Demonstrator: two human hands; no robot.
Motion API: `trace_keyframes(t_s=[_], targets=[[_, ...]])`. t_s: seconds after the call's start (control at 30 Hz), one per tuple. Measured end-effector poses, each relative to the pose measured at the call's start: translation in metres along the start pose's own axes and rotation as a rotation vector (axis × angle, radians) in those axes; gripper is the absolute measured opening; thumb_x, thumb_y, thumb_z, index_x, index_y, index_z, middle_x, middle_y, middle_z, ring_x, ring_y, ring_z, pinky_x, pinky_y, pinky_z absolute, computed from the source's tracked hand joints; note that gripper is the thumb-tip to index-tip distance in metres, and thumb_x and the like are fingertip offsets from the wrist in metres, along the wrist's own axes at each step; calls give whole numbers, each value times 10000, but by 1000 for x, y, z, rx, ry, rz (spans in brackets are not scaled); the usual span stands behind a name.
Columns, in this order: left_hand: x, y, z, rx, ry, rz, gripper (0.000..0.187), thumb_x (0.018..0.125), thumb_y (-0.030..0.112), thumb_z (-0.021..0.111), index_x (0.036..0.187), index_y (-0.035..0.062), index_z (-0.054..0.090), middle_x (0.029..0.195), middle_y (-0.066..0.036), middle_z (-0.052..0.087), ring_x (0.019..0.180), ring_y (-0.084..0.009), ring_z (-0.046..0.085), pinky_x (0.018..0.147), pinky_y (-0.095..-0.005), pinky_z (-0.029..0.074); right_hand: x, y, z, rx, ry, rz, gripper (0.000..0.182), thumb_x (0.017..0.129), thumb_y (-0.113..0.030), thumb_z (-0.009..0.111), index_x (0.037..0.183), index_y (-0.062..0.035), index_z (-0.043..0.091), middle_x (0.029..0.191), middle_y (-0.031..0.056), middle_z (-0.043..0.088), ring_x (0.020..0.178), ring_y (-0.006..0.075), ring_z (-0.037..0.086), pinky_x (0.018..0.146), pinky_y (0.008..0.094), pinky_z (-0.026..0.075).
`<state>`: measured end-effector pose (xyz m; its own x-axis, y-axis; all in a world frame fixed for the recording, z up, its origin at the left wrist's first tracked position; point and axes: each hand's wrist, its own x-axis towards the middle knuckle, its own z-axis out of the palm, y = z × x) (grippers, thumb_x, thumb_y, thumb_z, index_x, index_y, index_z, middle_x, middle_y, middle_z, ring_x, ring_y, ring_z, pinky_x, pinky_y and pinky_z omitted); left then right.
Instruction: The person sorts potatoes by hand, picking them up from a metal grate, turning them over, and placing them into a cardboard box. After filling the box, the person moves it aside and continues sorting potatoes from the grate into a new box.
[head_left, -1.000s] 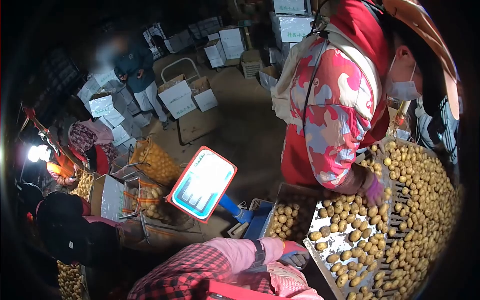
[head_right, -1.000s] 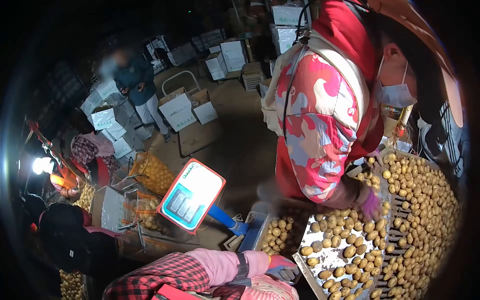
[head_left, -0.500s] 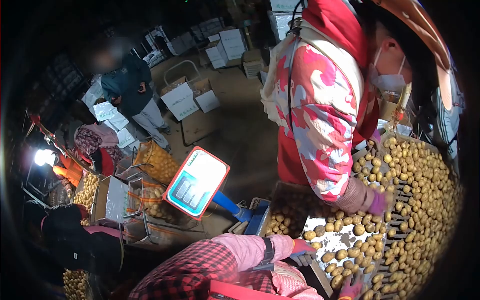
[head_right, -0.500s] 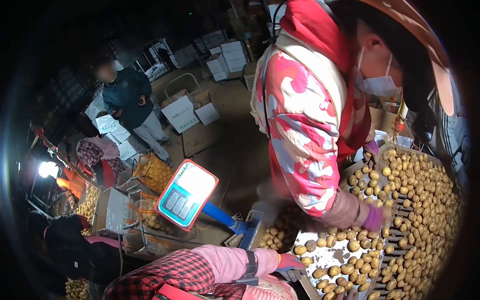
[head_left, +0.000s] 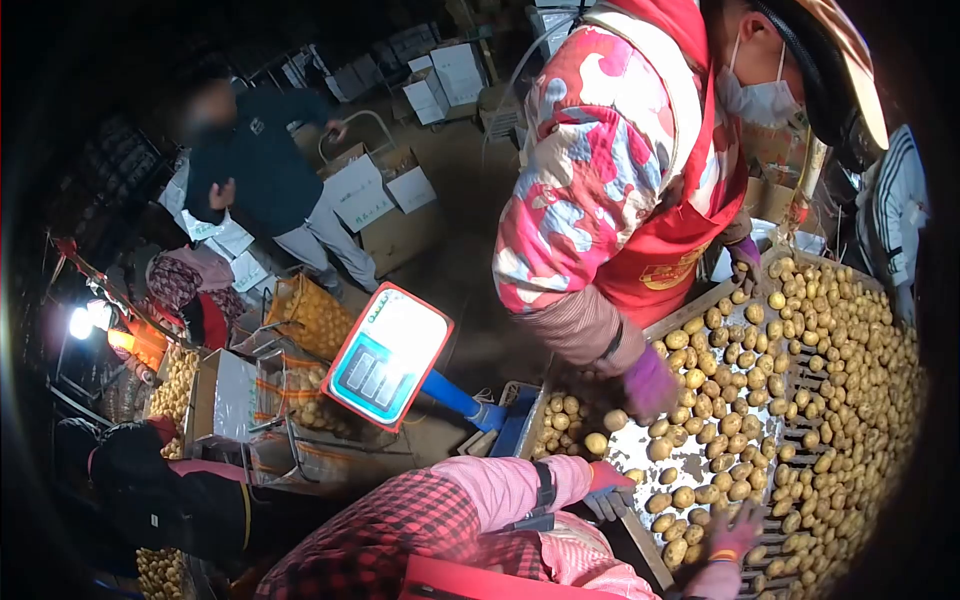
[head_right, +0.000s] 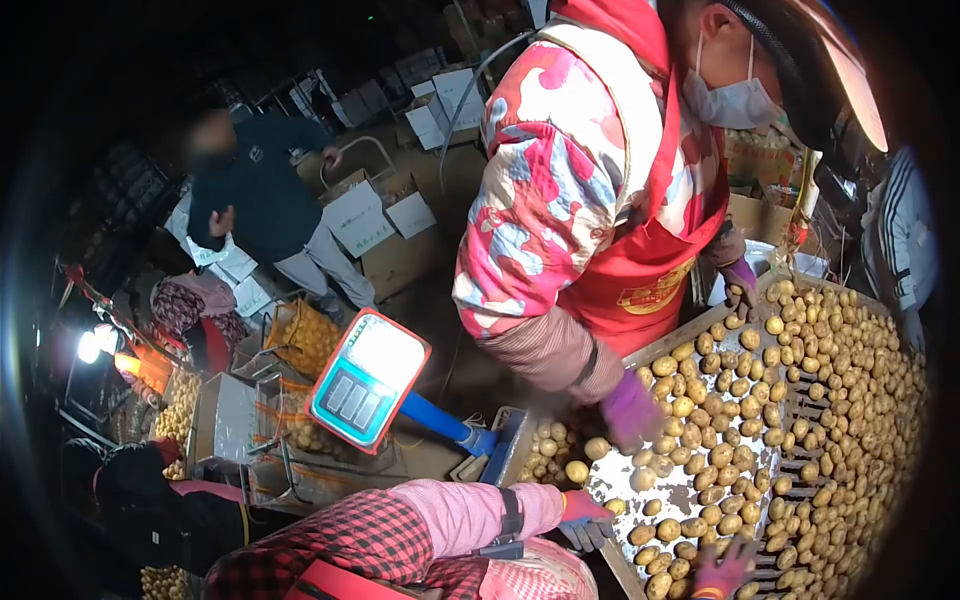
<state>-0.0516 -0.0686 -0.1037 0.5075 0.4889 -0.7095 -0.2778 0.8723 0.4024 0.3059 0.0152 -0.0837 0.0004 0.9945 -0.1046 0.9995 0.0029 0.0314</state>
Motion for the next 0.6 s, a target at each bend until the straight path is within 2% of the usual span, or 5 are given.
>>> trace_keyframes(t_s=[0.23,0.43,0.53,0.57,0.6], targets=[[0,1,0,-17,4,-6,459,853,420,655,1093,29,653,944,-181,701,766,-316,696,708,-442,567,-94,-16,-33,153,-2,-248,642,711,-274,718,1319,-167,541,1450,185,366,1335,400,317,1118,516,211],[-4,5,-2,-22,7,3,451,842,394,680,1091,20,654,940,-178,704,767,-311,699,712,-428,571,-106,27,-57,13,-136,137,767,811,-574,617,1398,-106,458,1450,205,386,1348,383,322,1124,468,244],[-6,6,-1,-13,18,10,448,836,382,693,1090,15,654,938,-177,705,768,-309,700,714,-421,573,-106,60,-12,-167,66,373,786,819,-552,607,1430,-100,403,1456,203,379,1348,396,319,1116,487,247],[-8,6,-1,-11,26,9,447,834,377,697,1090,14,654,937,-177,705,768,-308,700,715,-418,574,-107,63,-6,0,259,319,660,734,-296,723,1331,-104,518,1452,187,382,1314,386,358,1103,493,267],[-9,7,-2,-3,46,8,446,832,373,701,1090,12,654,937,-177,706,768,-307,701,716,-416,575,-103,66,2,85,-36,427,668,750,-322,715,1336,-77,509,1380,198,471,1276,385,410,1091,476,295]])
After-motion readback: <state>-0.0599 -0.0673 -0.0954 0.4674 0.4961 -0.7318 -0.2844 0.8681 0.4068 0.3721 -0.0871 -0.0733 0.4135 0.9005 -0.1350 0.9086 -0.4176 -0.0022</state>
